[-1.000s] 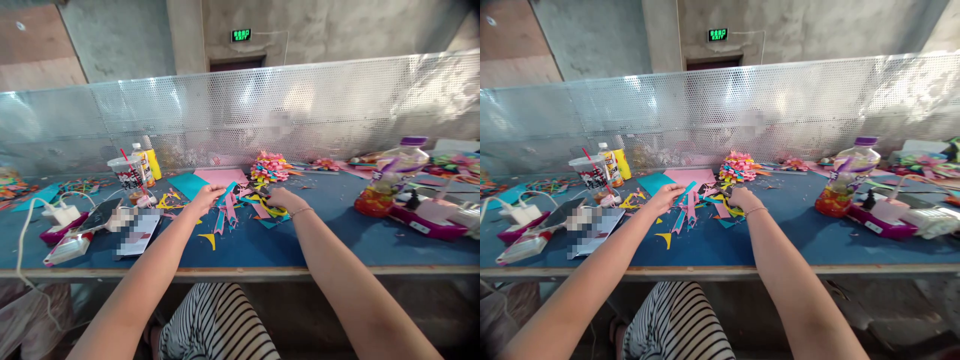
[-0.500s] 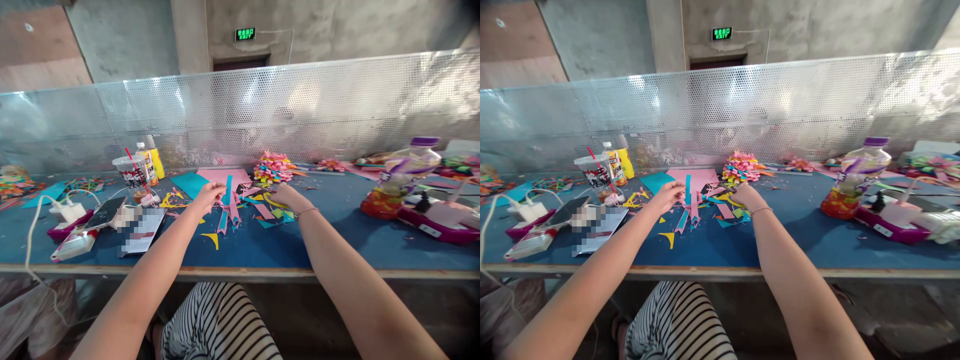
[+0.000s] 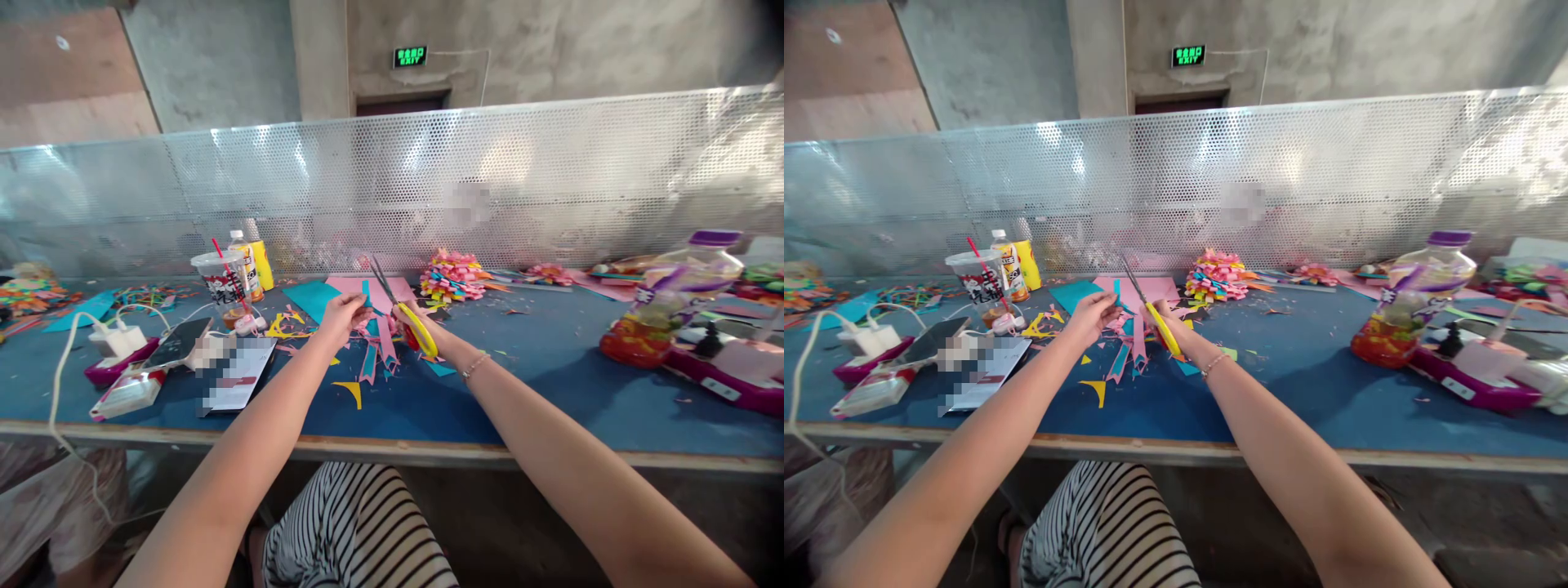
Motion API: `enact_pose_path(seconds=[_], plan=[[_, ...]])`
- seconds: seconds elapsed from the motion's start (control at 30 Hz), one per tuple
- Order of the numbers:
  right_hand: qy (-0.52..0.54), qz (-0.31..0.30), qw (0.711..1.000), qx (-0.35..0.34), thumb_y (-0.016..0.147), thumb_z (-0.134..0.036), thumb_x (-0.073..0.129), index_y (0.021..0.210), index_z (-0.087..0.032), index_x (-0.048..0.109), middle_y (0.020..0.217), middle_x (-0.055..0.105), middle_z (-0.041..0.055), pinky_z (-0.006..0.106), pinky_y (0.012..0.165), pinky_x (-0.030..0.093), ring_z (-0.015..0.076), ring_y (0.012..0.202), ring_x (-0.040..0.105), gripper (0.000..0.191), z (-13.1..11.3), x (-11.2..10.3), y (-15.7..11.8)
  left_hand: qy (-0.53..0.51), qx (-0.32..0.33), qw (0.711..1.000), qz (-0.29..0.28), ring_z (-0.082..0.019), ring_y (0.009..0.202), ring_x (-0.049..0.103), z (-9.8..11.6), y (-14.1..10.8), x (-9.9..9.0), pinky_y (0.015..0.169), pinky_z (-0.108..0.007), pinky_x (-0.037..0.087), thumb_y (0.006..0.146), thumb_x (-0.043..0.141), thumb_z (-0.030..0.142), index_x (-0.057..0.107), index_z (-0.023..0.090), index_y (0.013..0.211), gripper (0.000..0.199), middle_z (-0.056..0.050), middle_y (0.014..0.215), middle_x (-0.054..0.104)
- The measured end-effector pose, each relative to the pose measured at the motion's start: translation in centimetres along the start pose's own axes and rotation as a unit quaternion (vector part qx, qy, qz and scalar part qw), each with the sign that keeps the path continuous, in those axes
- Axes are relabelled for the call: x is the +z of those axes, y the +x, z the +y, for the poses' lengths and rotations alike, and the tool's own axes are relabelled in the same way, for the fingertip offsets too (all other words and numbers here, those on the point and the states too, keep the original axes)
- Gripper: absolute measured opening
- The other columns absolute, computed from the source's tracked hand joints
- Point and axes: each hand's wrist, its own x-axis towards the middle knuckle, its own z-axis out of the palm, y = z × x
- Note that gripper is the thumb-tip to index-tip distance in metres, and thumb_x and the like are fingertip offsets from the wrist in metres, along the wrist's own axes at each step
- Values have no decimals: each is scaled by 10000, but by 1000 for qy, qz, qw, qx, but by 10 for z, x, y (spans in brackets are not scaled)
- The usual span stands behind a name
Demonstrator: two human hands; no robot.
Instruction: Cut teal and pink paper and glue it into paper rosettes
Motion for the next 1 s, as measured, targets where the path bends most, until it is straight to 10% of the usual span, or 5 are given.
enact_pose_path(seconds=[1.0], plan=[[6, -56, 998, -26, 767, -600, 428, 714, -230, 296, 464, 411, -86, 203, 308, 301, 76, 307, 384, 396, -5, 18, -8, -15, -1, 999, -45, -62, 504, 586, 3, -3, 5, 512, -143, 456, 682, 621, 192, 494, 149, 635, 142, 42, 509, 547]])
